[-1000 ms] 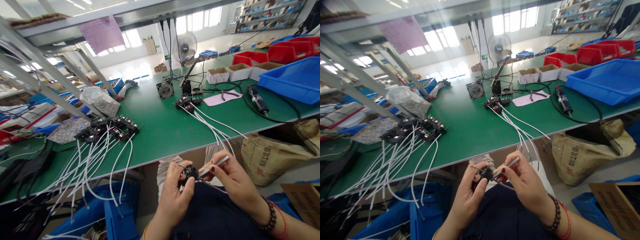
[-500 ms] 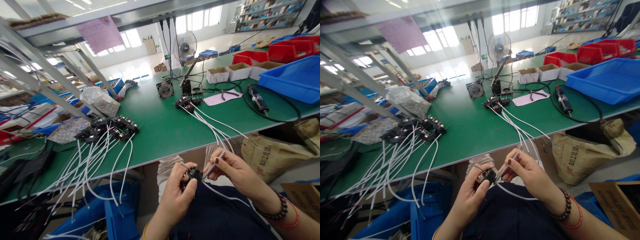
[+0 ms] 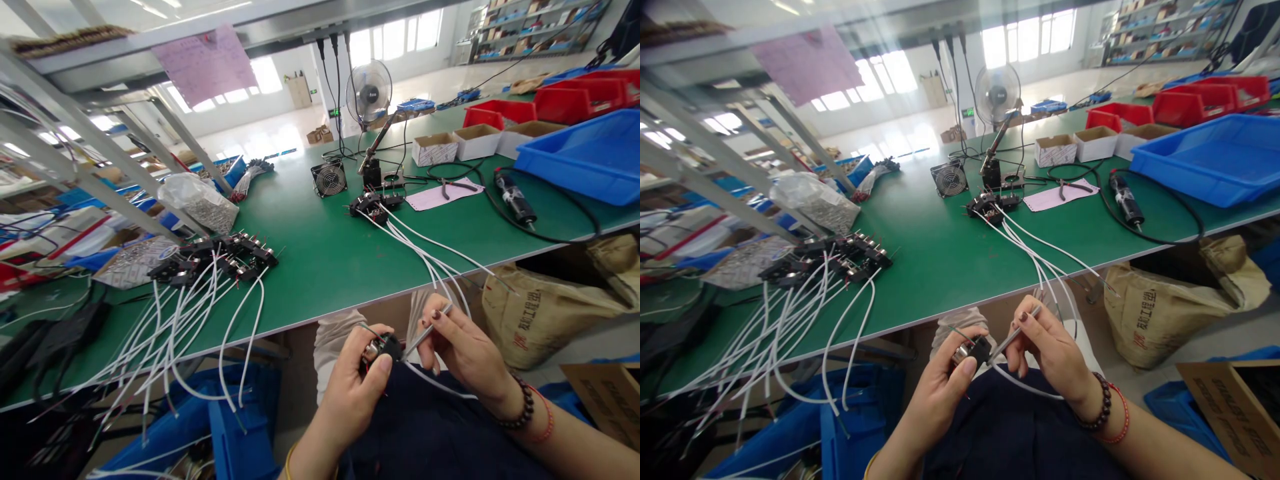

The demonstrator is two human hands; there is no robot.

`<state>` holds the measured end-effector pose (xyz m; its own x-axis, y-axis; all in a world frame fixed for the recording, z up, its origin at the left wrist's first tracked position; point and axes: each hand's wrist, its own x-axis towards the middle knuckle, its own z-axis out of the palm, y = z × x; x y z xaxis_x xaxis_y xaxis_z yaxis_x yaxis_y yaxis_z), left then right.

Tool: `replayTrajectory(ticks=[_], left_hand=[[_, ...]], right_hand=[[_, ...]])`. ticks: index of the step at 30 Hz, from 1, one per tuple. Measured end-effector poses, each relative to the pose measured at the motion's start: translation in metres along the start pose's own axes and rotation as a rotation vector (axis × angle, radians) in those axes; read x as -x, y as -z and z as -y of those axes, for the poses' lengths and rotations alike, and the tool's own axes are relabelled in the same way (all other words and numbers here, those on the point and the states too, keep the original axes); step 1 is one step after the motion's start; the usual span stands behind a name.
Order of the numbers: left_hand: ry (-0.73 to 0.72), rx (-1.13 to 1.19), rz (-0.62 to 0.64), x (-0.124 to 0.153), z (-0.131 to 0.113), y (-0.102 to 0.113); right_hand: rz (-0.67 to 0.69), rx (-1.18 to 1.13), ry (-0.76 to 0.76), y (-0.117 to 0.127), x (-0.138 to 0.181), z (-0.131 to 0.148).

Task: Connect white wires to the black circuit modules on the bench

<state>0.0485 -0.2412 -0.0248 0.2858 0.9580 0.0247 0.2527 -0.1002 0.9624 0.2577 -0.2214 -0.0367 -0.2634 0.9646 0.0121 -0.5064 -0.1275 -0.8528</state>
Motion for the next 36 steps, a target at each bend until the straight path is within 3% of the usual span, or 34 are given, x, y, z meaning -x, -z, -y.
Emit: replayTrajectory(ticks=[5, 11, 16, 21, 28, 36], left_hand=[[-0.027, 0.016, -0.011, -0.001, 0.002, 0.001], [-0.002, -0.089, -0.092, -0.001, -0.002, 0.001], [-0.003, -0.162, -0.110, 0.000, -0.003, -0.001], [0.016, -0.202, -0.110, 0.000, 0.000, -0.004], [0.011, -0.154, -0.062, -0.001, 0.000, -0.003], [0.014, -0.123, -0.037, -0.002, -0.005, -0.003]], right_hand=[[-0.009, 0.025, 0.005, -0.002, -0.001, 0.000], [-0.048, 0.389, 0.379, -0.005, 0.016, 0.015], [0.063, 0.713, 0.498, -0.005, 0.019, 0.016], [0.073, 0.998, 0.647, -0.005, 0.020, 0.009], [0.032, 0.481, 0.344, -0.004, 0.018, 0.000], [0.043, 0.365, 0.271, -0.004, 0.015, 0.001]])
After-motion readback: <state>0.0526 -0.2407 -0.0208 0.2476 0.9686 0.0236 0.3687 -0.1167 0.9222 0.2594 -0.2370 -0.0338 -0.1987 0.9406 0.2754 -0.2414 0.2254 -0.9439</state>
